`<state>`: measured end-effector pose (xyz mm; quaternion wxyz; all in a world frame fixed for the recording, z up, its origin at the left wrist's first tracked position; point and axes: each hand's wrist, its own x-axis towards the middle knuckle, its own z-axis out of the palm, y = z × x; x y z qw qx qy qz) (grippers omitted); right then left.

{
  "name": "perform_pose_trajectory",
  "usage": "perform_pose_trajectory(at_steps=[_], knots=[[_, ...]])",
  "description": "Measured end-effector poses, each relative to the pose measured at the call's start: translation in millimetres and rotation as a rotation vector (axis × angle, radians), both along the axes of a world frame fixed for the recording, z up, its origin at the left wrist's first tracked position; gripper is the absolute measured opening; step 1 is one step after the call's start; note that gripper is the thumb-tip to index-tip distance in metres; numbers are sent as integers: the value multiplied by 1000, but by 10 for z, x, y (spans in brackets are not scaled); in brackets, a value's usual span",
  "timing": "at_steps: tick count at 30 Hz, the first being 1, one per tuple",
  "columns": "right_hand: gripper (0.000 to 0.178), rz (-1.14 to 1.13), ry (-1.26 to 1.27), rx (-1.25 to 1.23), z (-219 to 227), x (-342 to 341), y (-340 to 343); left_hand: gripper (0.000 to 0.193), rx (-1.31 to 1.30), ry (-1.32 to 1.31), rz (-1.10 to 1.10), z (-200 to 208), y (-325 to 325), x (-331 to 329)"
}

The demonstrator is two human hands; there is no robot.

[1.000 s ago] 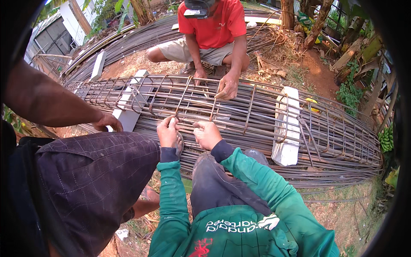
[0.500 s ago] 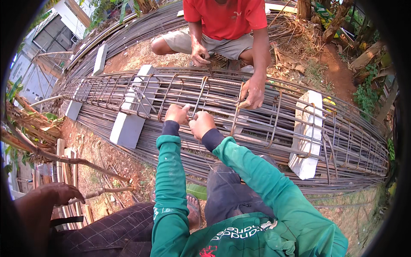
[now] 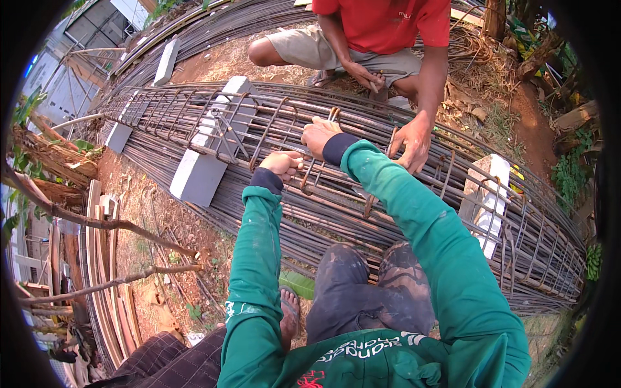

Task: The person uses pliers to twist wire ties around a cylindrical rebar cage, securing the intersecting steel bars. Two other workers are also seen tying rebar sections nearby. The person works along the length of the cage, moving to different sections to fasten the structure.

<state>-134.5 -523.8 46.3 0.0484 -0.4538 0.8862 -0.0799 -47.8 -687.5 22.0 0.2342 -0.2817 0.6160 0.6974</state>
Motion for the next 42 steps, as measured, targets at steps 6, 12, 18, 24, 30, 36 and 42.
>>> perform_pose_trajectory(at_steps=[6,12,18,24,30,36,42], knots=[[28,168,-15,275,34,-195,-235,31,-153,100,-36,-17,123,75],[19,203,-128,161,22,-352,-155,26,-1109,334,-89,137,597,487],[25,127,-13,223,273,-104,-228,28,-905,404,-105,-93,388,305],[17,6,66,116,340,70,-1,27,-640,458,-211,-157,265,182],[16,-161,84,-46,291,146,117,20,-638,454,-74,-238,354,140],[16,-182,169,-117,256,293,91,19,-520,436,-138,-237,268,172],[6,-176,252,-369,132,425,176,21,-377,376,-161,-163,259,-9]])
